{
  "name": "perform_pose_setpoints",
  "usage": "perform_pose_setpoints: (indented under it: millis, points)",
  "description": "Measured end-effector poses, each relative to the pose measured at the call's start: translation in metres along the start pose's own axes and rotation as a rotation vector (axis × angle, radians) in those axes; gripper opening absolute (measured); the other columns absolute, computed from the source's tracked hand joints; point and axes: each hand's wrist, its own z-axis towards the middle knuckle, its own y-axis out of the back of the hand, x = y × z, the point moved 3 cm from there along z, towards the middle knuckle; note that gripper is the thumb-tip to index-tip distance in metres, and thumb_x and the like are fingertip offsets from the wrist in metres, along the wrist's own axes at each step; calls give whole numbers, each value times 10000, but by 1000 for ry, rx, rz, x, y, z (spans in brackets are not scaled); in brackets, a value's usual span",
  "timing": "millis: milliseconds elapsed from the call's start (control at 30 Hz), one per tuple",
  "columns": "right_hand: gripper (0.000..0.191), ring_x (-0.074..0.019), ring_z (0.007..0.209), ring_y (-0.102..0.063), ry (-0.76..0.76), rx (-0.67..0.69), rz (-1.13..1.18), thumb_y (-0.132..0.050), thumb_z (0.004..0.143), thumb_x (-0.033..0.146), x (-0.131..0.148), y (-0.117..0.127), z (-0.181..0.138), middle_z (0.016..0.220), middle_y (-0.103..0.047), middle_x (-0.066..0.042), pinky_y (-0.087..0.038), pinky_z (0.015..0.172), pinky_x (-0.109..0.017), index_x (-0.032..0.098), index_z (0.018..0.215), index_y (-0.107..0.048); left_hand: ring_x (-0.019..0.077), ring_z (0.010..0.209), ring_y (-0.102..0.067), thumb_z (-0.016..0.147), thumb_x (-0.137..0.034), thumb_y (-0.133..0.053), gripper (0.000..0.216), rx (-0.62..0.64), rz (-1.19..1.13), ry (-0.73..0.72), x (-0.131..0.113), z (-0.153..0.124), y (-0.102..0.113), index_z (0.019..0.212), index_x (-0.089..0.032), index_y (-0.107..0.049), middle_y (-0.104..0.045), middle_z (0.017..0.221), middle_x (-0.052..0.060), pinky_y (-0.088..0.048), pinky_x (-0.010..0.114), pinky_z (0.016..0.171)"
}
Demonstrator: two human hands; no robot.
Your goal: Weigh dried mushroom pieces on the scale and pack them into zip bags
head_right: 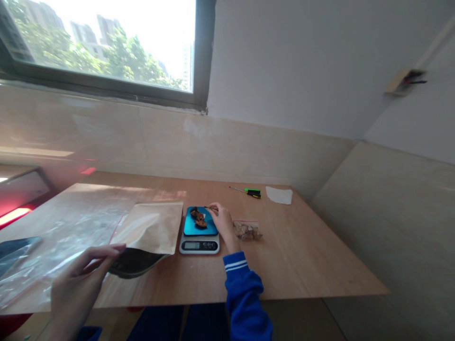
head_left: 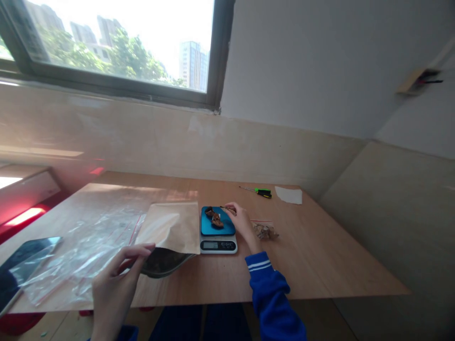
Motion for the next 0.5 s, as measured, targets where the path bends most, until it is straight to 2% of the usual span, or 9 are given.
perform_pose_setpoints:
  millis: [167, 267, 367, 433, 500]
  points:
    - [169, -210, 963, -648, -76, -49, -46, -518, 900, 242, -10, -9, -7, 990, -702, -108, -498, 858, -338, 156, 993, -630, 206, 766, -736, 715, -542, -676, 305, 5, 4, -13, -3, 0, -1, 650, -244, -652, -763, 791, 8, -601, 243, 682]
    - [126, -274, 1127, -553, -84, -82, -108, -570, 845, 209, -3, -9, -9, 1106, -649, -141, -418, 981, -464, 160, 926, -653, 210, 767, -735, 715, -566, -667, 330, 3, 16, -9, -1, 0, 0, 649, -243, -652, -762, 785, 7, -604, 250, 667]
    - [219, -296, 1269, -431, -54, -167, -145, -553, 856, 213, 22, 3, -18, 1322, -514, -162, -331, 1051, -541, 174, 1053, -641, 205, 771, -731, 710, -560, -679, 316, 15, 35, 17, 3, -1, 0, 717, -244, -681, -767, 889, 10, -603, 251, 646]
    - [217, -264, 1216, -483, 12, -193, -87, -507, 895, 223, 51, 15, -29, 1249, -558, -142, -365, 1039, -500, 178, 1061, -640, 195, 728, -726, 702, -561, -690, 335, 12, 81, 39, 4, -2, -1, 853, -264, -720, -765, 930, 3, -596, 247, 609]
    - [221, -199, 1034, -594, 87, -59, 102, -444, 947, 236, 86, 23, -47, 1050, -648, -87, -467, 937, -375, 181, 997, -652, 193, 691, -722, 699, -577, -685, 375, 16, 130, 28, 3, -3, -3, 936, -292, -738, -766, 858, -14, -590, 248, 605]
